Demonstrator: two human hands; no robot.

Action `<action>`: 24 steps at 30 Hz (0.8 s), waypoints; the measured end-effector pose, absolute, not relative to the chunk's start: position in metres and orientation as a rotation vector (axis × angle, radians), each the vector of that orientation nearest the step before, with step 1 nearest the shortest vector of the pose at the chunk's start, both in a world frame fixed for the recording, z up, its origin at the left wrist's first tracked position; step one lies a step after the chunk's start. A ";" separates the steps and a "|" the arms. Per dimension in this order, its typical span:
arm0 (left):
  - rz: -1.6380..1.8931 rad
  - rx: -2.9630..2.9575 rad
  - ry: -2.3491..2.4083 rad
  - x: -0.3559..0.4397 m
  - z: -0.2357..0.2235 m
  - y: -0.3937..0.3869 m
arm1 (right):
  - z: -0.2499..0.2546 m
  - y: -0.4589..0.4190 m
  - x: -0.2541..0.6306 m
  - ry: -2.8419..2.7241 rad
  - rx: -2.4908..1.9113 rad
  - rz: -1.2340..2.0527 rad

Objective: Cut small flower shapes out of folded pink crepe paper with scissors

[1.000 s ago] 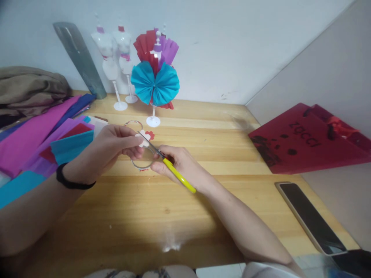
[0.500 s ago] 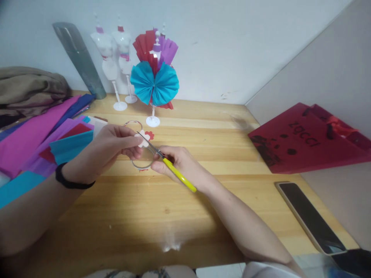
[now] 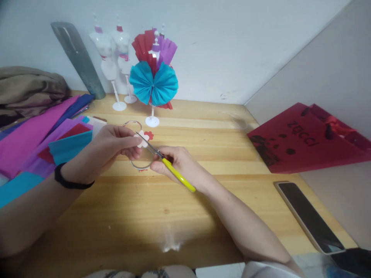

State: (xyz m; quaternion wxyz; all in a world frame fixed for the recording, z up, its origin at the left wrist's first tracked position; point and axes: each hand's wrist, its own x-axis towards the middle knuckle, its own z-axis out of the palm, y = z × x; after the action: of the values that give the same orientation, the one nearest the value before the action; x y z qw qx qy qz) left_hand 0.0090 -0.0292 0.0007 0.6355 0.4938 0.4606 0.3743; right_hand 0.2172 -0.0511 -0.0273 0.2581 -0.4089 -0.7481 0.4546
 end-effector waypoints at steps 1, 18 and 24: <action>0.854 1.129 1.053 0.009 0.000 -0.029 | -0.028 -0.051 0.218 -2.029 -1.101 1.230; 0.847 1.084 1.061 0.011 0.002 -0.030 | -0.029 -0.048 0.220 -2.006 -1.074 1.276; 0.870 1.059 1.027 0.012 0.001 -0.031 | -0.025 -0.048 0.218 -1.980 -1.062 1.307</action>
State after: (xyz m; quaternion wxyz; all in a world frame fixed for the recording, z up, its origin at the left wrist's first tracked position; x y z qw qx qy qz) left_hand 0.0116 -0.0314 0.0007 0.6552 0.4673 0.4529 0.3836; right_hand 0.2182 -0.0479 -0.0251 0.2678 -0.3935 -0.7341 0.4843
